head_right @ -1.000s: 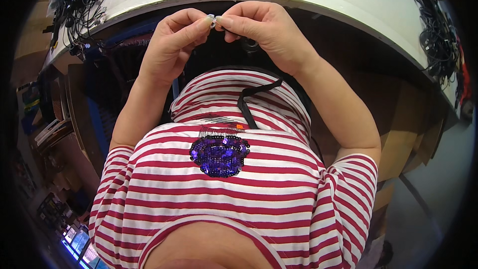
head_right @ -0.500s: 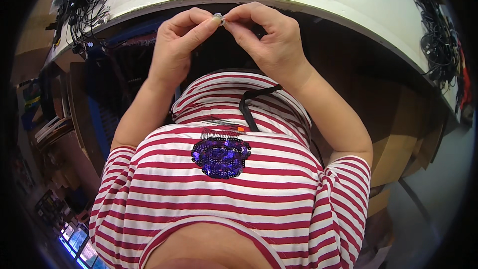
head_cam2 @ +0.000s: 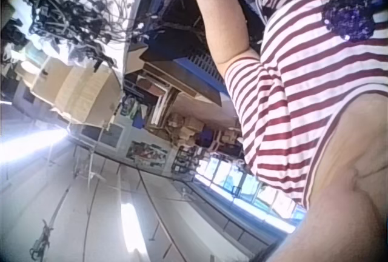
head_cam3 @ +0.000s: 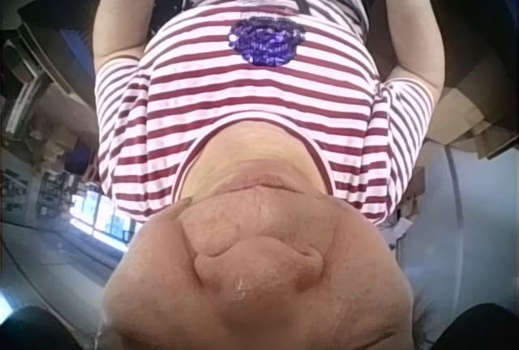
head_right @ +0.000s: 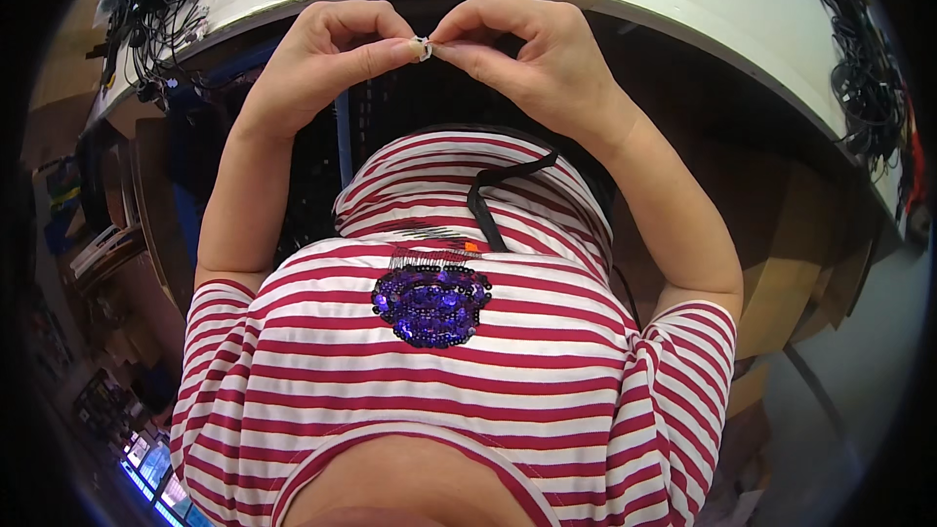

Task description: The person assembles small electronic components at a workbench. They repeatedly pick up a black cylindrical housing, apply glue from a tube into the opening, insert a small white component, and then attach a black cap. The process is repeated for multiple units throughout the clip.

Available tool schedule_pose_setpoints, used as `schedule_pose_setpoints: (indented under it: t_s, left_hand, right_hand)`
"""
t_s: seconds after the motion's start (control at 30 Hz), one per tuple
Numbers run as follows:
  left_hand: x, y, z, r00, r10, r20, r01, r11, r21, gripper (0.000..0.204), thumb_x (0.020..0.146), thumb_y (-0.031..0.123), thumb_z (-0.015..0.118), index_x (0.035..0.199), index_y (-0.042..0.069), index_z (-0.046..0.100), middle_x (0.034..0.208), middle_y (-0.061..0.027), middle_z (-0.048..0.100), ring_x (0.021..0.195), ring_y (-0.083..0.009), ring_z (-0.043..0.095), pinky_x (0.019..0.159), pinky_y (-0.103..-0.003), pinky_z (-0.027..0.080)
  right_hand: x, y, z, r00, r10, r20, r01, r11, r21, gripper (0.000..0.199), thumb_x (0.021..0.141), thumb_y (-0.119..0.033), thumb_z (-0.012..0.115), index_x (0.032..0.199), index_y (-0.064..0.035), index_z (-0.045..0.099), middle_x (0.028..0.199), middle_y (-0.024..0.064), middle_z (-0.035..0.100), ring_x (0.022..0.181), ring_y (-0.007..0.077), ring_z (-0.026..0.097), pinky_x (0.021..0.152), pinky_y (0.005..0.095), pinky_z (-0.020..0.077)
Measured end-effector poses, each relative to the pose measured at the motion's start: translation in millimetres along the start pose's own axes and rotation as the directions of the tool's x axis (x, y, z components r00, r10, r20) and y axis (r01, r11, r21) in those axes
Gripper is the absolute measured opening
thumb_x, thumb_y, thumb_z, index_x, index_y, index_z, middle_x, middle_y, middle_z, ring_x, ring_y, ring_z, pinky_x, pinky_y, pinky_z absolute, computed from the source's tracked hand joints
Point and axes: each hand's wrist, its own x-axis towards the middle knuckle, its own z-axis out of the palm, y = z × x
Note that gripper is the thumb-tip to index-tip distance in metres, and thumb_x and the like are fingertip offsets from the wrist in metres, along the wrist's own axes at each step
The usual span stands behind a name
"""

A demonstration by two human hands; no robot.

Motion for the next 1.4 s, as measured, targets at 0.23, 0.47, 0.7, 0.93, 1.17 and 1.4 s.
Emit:
schedule_pose_setpoints:
  t_s: [0.23,0.47,0.7,0.93,1.17,1.4]
  left_hand:
    - [0.8,-15.9,21.4,0.982,0.012,-0.190,-0.088,0.913,-0.399,0.012,0.080,0.015,0.062,0.081,0.003,0.061,0.077,0.0010,0.057,0.072,-0.0041,0.048,0.067,-0.018,0.037]
    - [3.1,-20.9,35.8,0.966,-0.095,-0.240,-0.082,0.769,-0.634,0.012,0.082,0.016,0.061,0.081,0.004,0.060,0.075,0.0019,0.056,0.066,-0.0043,0.044,0.062,-0.019,0.036]
    - [3.2,-21.4,42.5,0.946,-0.229,-0.231,-0.041,0.622,-0.782,0.014,0.083,0.019,0.060,0.080,0.006,0.059,0.071,0.0015,0.052,0.065,-0.0052,0.044,0.062,-0.020,0.038]
    - [1.9,-24.1,42.0,0.948,-0.241,-0.206,-0.028,0.584,-0.811,0.013,0.084,0.020,0.059,0.079,0.007,0.058,0.071,0.0027,0.049,0.067,-0.0057,0.044,0.062,-0.021,0.038]
    - [0.9,-27.7,36.4,0.969,-0.198,-0.146,-0.011,0.560,-0.829,0.013,0.083,0.020,0.060,0.079,0.008,0.058,0.071,0.0032,0.050,0.067,-0.0059,0.044,0.063,-0.021,0.036]
    - [-2.6,-22.3,25.4,0.989,-0.096,-0.109,0.001,0.752,-0.659,0.016,0.084,0.023,0.059,0.081,0.007,0.059,0.074,0.0031,0.053,0.067,-0.0042,0.041,0.062,-0.019,0.034]
  right_hand:
    - [-2.0,12.7,8.3,0.871,-0.450,-0.197,0.338,0.841,-0.423,0.022,0.067,-0.002,0.071,0.087,-0.0067,0.065,0.073,0.0048,0.064,0.062,0.0167,0.058,0.061,0.0268,0.0466]
    - [-0.5,23.4,19.2,0.758,-0.601,-0.254,0.403,0.737,-0.542,0.026,0.065,0.000,0.071,0.089,-0.0062,0.065,0.074,0.0037,0.065,0.061,0.0159,0.059,0.060,0.0278,0.0472]
    - [4.9,29.8,17.9,0.678,-0.718,-0.158,0.467,0.586,-0.663,0.027,0.066,0.000,0.069,0.093,-0.0074,0.066,0.079,0.0050,0.065,0.067,0.0171,0.061,0.065,0.0287,0.0491]
    - [5.8,30.9,19.3,0.686,-0.720,-0.105,0.474,0.551,-0.686,0.028,0.067,0.000,0.068,0.094,-0.0091,0.066,0.083,0.0041,0.065,0.072,0.0171,0.062,0.068,0.0307,0.0490]
    - [4.6,33.9,18.5,0.722,-0.685,-0.101,0.467,0.589,-0.660,0.025,0.067,0.001,0.067,0.090,-0.0092,0.066,0.081,0.0034,0.066,0.072,0.0172,0.062,0.069,0.0305,0.0489]
    - [1.8,14.3,30.0,0.900,-0.237,-0.366,0.177,0.966,-0.190,0.017,0.072,0.001,0.066,0.087,-0.0044,0.066,0.080,0.0050,0.066,0.070,0.0115,0.062,0.063,0.0225,0.0494]
